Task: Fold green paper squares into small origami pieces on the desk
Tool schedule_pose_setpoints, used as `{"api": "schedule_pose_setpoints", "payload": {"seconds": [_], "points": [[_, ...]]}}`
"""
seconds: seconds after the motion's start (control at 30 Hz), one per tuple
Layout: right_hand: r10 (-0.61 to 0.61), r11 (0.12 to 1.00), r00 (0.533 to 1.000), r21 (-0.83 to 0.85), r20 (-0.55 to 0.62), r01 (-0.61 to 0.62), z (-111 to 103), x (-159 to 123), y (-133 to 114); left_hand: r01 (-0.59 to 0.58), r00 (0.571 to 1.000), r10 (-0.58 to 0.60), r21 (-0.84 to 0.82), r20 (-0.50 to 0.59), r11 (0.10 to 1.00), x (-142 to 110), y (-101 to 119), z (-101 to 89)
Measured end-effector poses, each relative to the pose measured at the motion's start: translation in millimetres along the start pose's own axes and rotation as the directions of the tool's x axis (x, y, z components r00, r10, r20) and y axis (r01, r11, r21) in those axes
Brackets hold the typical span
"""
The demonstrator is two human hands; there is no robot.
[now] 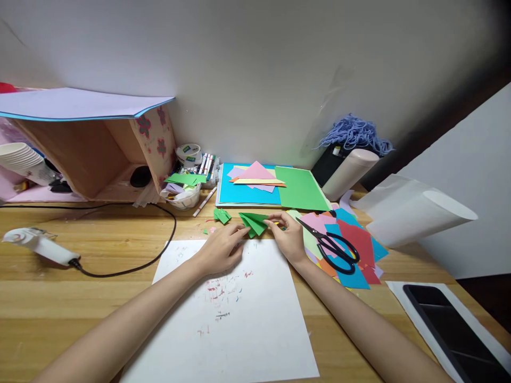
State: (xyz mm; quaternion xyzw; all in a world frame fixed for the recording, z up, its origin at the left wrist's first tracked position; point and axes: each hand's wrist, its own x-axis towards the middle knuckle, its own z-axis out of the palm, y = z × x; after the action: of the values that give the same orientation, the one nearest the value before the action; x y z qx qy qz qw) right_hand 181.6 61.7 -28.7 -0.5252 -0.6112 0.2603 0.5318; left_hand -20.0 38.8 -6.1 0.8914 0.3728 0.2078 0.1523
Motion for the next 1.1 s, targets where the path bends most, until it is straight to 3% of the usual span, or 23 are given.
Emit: {"api": "schedule_pose_setpoints", "payload": {"seconds": [0.27, 0.4, 0.53, 0.6, 0.73, 0.87, 0.93, 1.1], "points": [[-0.076, 0.997, 0.996, -0.018, -0.052, 0.075, -3.7, -0.3, -7.6, 0.114, 0.992, -0.112, -0.027, 0.062, 0.993, 1.8, 1.1, 0.6], [-0.134, 0.987, 0.986, -0.105, -0.099, 0.124, -4.3, -1.8, -10.1, 0.162, 0.987, -0.160, -0.119, 0.026, 0.980, 0.6, -0.1, 3.5], [-0.307, 0.928, 0.951, -0.237, -0.046, 0.288, -3.3, -7.8, -9.4, 0.235, 0.961, -0.266, -0.271, -0.082, 0.933, -0.4, 2.2, 3.4], [-0.404, 0.880, 0.915, -0.272, 0.002, 0.390, -2.3, -11.3, -8.3, 0.216, 0.957, -0.271, -0.371, -0.102, 0.903, -0.2, 5.4, 2.6], [-0.560, 0.784, 0.812, -0.214, 0.164, 0.583, -0.4, -16.7, -7.0, 0.249, 0.943, -0.331, -0.601, -0.028, 0.760, 1.1, 9.3, 4.8], [-0.591, 0.737, 0.747, -0.173, 0.305, 0.654, -0.9, -19.1, -10.2, 0.311, 0.905, -0.423, -0.756, 0.050, 0.576, 2.7, 4.4, 11.8], [-0.579, 0.745, 0.751, -0.170, 0.317, 0.645, -1.5, -19.2, -13.0, 0.300, 0.899, -0.436, -0.793, 0.049, 0.529, 3.5, 1.6, 14.1], [-0.479, 0.845, 0.831, -0.109, 0.282, 0.524, -1.3, -16.3, -17.4, 0.347, 0.866, -0.483, -0.849, 0.128, 0.398, 6.0, -0.4, 11.8]]}}
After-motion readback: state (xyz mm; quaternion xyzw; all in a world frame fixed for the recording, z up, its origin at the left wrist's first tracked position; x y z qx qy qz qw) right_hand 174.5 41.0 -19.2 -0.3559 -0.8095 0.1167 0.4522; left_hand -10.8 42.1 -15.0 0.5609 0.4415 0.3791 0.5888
